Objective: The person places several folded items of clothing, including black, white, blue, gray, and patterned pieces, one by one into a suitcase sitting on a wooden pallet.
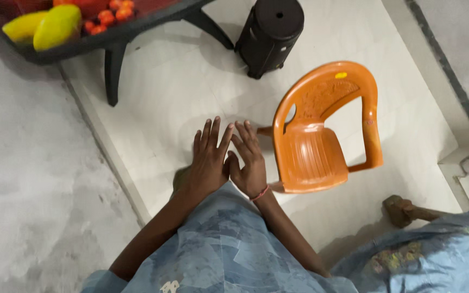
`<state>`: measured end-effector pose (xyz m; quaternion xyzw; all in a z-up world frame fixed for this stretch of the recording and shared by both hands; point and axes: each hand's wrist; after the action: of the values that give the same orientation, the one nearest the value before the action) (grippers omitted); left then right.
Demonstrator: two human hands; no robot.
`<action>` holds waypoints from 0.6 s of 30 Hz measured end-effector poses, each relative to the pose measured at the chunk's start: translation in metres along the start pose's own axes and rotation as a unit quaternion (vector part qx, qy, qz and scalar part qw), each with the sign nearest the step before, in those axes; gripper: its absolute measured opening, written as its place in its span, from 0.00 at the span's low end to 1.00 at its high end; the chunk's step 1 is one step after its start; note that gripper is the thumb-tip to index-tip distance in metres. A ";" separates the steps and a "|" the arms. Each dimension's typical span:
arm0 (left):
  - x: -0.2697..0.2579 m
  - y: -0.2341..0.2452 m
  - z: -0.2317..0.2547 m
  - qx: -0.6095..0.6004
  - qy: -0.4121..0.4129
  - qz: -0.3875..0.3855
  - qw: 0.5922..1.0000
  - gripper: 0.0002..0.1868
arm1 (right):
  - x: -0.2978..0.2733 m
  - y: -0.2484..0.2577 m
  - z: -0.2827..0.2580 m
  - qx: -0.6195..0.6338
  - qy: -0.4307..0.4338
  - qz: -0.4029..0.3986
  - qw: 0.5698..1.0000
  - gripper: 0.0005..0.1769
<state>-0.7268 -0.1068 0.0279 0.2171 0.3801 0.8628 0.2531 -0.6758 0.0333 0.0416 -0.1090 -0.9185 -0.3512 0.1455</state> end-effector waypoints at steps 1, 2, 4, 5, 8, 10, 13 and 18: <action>0.013 -0.001 -0.010 0.006 0.000 0.000 1.000 0.49 | 0.013 -0.005 0.006 0.002 -0.005 -0.002 1.000 0.32; 0.026 -0.001 -0.020 0.011 0.000 -0.001 1.000 0.49 | 0.025 -0.010 0.011 0.004 -0.013 -0.005 1.000 0.34; 0.056 0.001 -0.040 0.002 -0.012 -0.004 1.000 0.50 | 0.050 -0.020 0.023 -0.004 -0.031 -0.015 0.999 0.36; 0.069 0.004 -0.049 -0.002 -0.016 -0.007 1.000 0.50 | 0.064 -0.024 0.029 -0.013 -0.042 -0.023 0.999 0.37; 0.116 0.013 -0.073 -0.008 -0.021 -0.026 0.999 0.50 | 0.111 -0.031 0.051 -0.045 -0.038 -0.013 0.998 0.38; 0.146 0.019 -0.089 -0.005 -0.040 -0.034 0.999 0.50 | 0.133 -0.039 0.060 -0.049 -0.040 -0.005 0.998 0.39; 0.184 0.030 -0.112 0.018 -0.054 -0.043 0.997 0.50 | 0.169 -0.051 0.074 -0.042 -0.046 0.005 0.998 0.38; 0.231 0.036 -0.142 0.018 -0.083 -0.064 0.994 0.48 | 0.209 -0.062 0.095 -0.048 -0.049 0.006 0.998 0.37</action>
<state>-0.9964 -0.0661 0.0101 0.2677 0.3859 0.8170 0.3345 -0.9080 0.0731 0.0084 -0.1389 -0.9058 -0.3883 0.0971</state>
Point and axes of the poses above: each hand's wrist, its own x-axis towards the middle knuckle, its own y-axis out of the back of the hand, z = x × y, and after that the axes turned 1 degree about -y, right-handed
